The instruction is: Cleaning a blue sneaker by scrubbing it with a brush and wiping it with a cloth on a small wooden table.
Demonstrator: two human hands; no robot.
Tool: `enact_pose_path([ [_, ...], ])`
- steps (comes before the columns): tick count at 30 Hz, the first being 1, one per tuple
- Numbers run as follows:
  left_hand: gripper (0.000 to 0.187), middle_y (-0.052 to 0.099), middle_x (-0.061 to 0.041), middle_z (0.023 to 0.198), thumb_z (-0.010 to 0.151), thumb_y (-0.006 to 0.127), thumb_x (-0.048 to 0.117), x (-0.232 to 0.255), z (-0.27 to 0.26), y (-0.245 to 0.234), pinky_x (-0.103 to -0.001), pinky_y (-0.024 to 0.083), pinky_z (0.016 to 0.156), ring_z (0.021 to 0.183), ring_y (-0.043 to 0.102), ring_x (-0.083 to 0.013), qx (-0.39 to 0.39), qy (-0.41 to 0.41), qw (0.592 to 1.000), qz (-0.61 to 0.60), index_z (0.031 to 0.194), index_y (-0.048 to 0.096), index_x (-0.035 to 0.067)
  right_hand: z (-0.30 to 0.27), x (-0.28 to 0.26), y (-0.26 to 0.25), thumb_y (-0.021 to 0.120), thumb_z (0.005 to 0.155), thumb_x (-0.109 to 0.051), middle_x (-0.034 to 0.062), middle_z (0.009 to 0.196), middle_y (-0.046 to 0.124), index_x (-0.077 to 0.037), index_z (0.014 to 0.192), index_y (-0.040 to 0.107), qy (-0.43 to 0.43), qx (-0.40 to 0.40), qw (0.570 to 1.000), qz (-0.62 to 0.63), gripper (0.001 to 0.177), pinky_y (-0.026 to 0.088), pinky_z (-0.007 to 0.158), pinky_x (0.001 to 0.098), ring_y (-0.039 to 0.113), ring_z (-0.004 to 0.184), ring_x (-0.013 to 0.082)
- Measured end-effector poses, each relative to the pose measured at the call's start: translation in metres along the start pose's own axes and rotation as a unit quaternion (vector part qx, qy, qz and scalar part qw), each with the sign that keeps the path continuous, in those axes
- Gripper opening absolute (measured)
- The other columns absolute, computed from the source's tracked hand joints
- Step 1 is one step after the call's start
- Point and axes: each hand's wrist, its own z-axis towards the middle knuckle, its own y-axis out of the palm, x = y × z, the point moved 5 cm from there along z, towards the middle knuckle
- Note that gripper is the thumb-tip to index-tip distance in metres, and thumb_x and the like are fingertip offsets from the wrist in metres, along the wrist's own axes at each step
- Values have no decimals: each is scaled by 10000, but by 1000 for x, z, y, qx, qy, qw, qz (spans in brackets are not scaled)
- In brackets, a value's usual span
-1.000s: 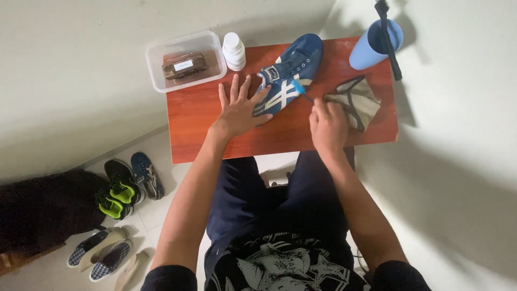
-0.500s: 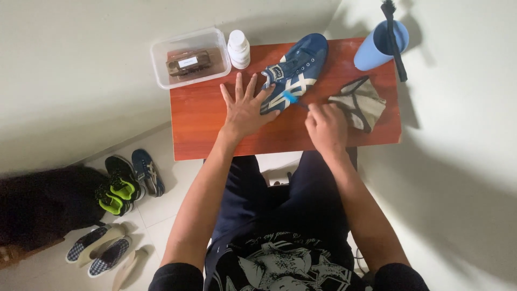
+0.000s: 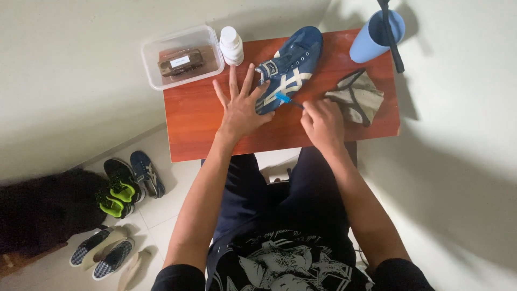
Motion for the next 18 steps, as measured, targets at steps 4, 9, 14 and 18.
enact_pose_path([
  [4,756,94,-24,1739,805,775,566,1,-2,-2,-849,-84,1105,1561,-133,-400,-4,-27,999,-37,1500,534,390,2,9,-13,660,967,-109,85,714,573,-91,997,698,48,54,996,-60,52,506,675,387,626,703,294],
  [9,762,71,-12,1740,791,795,566,-3,1,2,-831,-146,1090,1550,-175,-402,-23,-44,993,-108,1491,557,385,-3,1,1,688,901,-134,44,691,577,-173,976,697,-24,9,1000,-4,85,513,679,391,644,699,277],
  [14,806,69,10,1739,745,807,615,-9,3,5,-847,-98,1099,1553,-153,-406,-22,-49,990,-129,1483,567,398,0,11,-12,642,941,-96,26,616,496,-124,903,650,46,45,997,-39,48,477,658,377,574,607,264],
  [18,794,69,8,1740,757,784,641,-13,5,8,-840,-155,1079,1552,-160,-411,-29,-54,990,-131,1484,561,414,-10,10,8,660,916,-155,41,692,554,-166,962,658,-14,8,1000,-5,47,487,689,412,630,739,285],
])
